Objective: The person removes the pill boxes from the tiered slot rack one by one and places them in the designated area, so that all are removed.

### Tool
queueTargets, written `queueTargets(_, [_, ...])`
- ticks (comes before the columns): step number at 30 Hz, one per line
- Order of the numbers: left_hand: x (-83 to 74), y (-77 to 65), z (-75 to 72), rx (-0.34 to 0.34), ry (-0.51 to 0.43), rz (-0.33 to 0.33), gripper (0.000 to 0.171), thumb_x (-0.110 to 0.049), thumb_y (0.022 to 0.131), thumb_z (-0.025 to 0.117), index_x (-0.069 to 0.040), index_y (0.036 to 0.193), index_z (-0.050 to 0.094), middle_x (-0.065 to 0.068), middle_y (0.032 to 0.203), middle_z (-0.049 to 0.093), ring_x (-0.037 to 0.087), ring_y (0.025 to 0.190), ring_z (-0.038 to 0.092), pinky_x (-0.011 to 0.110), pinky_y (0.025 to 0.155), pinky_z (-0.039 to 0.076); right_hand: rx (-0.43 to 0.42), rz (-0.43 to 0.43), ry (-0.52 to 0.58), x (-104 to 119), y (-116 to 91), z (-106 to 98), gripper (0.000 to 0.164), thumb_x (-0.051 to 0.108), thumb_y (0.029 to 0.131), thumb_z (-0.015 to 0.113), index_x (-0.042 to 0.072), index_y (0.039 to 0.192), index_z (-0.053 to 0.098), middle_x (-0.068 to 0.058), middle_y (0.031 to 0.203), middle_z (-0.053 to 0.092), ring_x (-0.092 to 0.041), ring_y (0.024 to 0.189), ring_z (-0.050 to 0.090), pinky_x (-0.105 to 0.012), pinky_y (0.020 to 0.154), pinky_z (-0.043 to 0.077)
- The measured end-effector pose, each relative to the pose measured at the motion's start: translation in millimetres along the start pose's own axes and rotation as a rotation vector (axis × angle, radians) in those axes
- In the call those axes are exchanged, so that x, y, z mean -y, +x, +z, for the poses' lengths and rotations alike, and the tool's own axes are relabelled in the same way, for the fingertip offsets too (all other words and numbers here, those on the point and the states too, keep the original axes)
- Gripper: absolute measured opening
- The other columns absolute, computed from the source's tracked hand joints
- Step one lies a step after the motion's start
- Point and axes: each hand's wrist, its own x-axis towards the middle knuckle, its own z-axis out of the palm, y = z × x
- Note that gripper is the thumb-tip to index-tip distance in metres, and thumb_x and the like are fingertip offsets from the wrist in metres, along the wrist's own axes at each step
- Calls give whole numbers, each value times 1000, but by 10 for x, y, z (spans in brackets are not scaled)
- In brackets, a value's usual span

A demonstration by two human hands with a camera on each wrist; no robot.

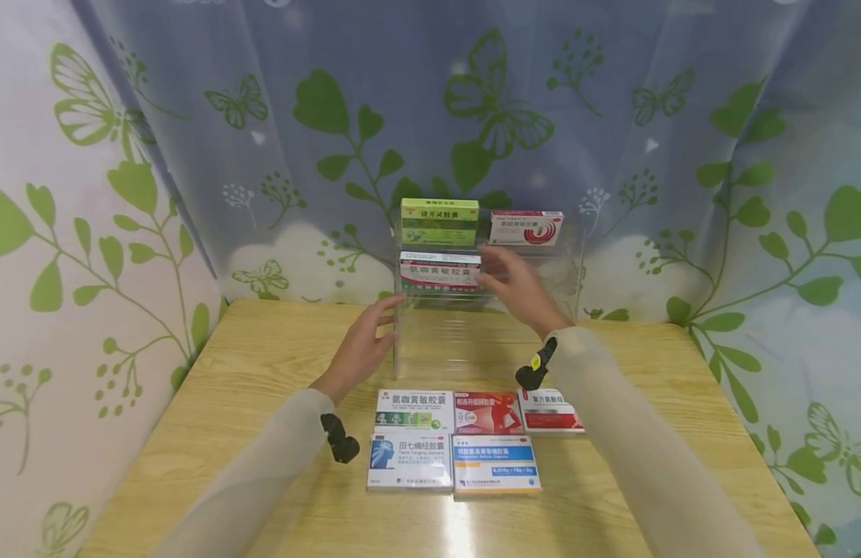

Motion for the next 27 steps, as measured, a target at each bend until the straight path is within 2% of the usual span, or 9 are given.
queueTargets(9, [13,10,17,1,-5,14,68,-2,98,60,-35,153,36,1,158,36,29,132,52,47,100,55,-62,47,-42,51,7,35,34,27,101,61,19,134,57,-3,128,60,-23,118,60,-45,100,53])
queueTargets(13, [19,6,14,0,-2,17,68,-2,98,60,-35,153,36,1,158,36,29,132,53,46,100,55,-124,35,11,43,5,-26,33,26,102,59,16,133,57,-6,127,62,-24,117,61,-45,97,55])
queueTargets(18, [12,10,13,7,3,1,65,-5,99,60,-33,153,36,-1,158,35,27,132,52,45,100,55,-208,-1,106,81,-47,-240,35,29,101,60,14,133,57,-9,124,62,-24,111,63,-42,90,59])
queueTargets(23, [-5,0,2,8,6,-7,66,-8,100,60,-38,153,34,-1,158,35,25,133,52,44,100,55,-250,24,109,150,-203,-535,40,33,101,59,15,137,55,-8,126,60,-23,109,64,-34,88,60])
queueTargets(27, [7,-3,-6,9,8,1,65,-8,100,60,-35,154,34,0,158,35,27,133,52,44,99,55,-264,31,83,83,-358,-741,45,36,102,57,14,141,53,-9,128,59,-20,108,64,-28,87,60])
